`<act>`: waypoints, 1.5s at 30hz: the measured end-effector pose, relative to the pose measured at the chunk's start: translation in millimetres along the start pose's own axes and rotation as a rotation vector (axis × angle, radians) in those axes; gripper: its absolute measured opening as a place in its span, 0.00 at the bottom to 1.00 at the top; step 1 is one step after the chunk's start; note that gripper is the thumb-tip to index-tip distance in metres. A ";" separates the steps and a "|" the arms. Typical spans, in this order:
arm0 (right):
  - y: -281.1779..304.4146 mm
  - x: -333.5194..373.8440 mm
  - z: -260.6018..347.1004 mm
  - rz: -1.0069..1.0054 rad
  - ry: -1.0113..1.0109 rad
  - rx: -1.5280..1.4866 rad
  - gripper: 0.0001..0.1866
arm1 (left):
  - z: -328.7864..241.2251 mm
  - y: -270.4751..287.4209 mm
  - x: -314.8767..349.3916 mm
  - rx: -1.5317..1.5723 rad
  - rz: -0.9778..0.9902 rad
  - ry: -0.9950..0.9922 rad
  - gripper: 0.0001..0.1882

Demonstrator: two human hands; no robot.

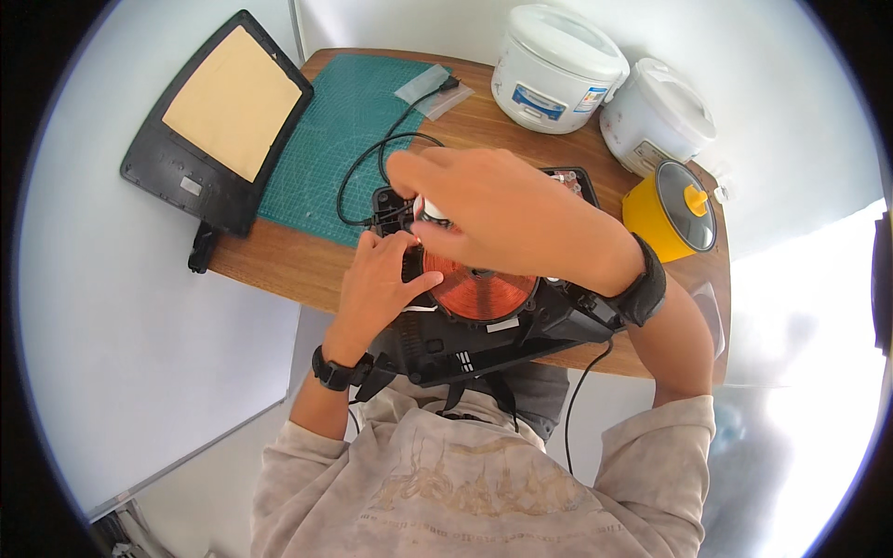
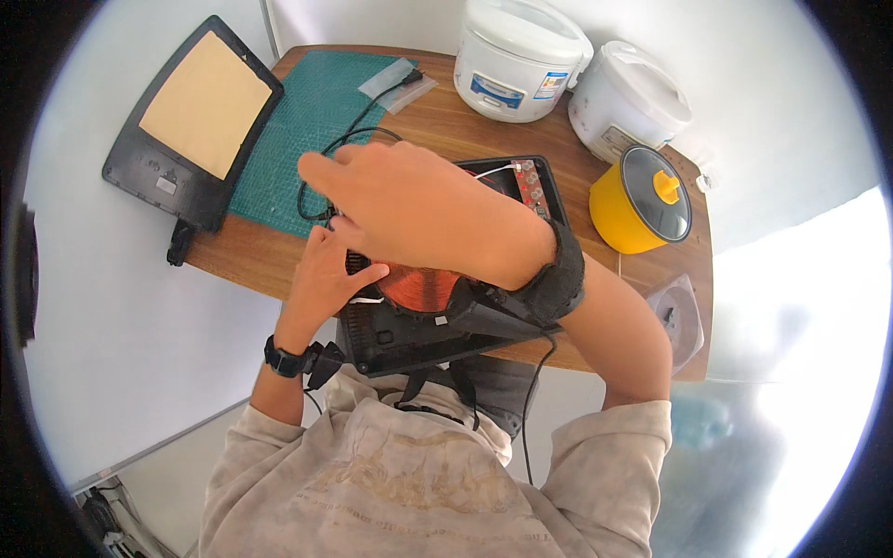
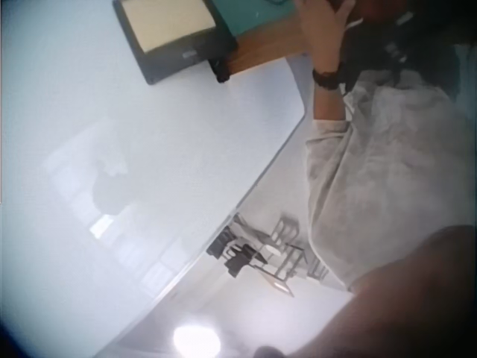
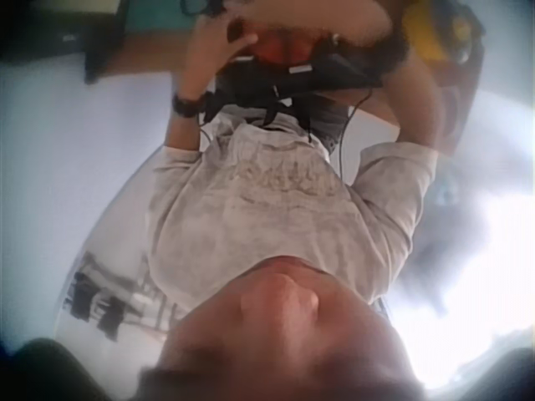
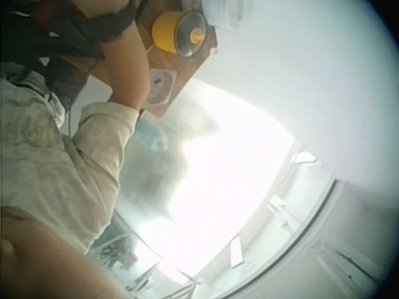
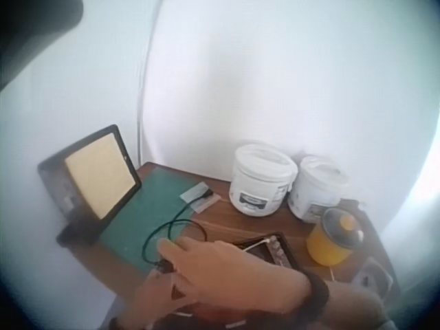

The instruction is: The person assembles an electronic device by securing screws into a black casing containing a red fan and circuit board. They use a screwdriver to tighten the screws and handle small components from a plastic container.

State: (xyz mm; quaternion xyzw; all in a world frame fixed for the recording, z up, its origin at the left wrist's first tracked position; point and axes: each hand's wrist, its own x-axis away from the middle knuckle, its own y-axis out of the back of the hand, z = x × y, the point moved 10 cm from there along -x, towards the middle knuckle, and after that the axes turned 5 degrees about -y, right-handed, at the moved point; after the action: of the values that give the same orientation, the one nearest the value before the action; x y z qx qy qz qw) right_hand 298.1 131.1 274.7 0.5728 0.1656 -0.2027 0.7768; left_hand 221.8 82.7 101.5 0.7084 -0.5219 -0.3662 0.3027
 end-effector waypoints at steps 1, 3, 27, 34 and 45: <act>-8.1 0.9 -10.1 0.112 -0.107 0.076 0.17 | -2.2 2.2 0.1 -0.005 -0.014 0.001 0.29; -10.2 -2.3 -14.2 0.332 -0.316 0.219 0.19 | -1.3 2.8 0.9 -0.002 0.028 0.040 0.29; 16.7 14.1 -39.4 0.009 -0.450 0.157 0.16 | 2.2 -1.1 -2.4 -0.007 0.036 -0.027 0.32; 44.7 20.5 -40.8 -0.091 -0.448 0.143 0.14 | 1.1 0.2 -3.0 0.095 -0.022 -0.072 0.32; 67.9 45.2 -52.0 -0.148 -0.555 0.087 0.13 | 6.2 -4.3 -4.9 0.184 0.041 0.012 0.31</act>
State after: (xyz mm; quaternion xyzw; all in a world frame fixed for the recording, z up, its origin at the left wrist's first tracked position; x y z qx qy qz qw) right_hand 370.1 192.9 293.5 0.5147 -0.0207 -0.4147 0.7501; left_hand 217.9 88.3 95.6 0.7244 -0.5661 -0.3063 0.2470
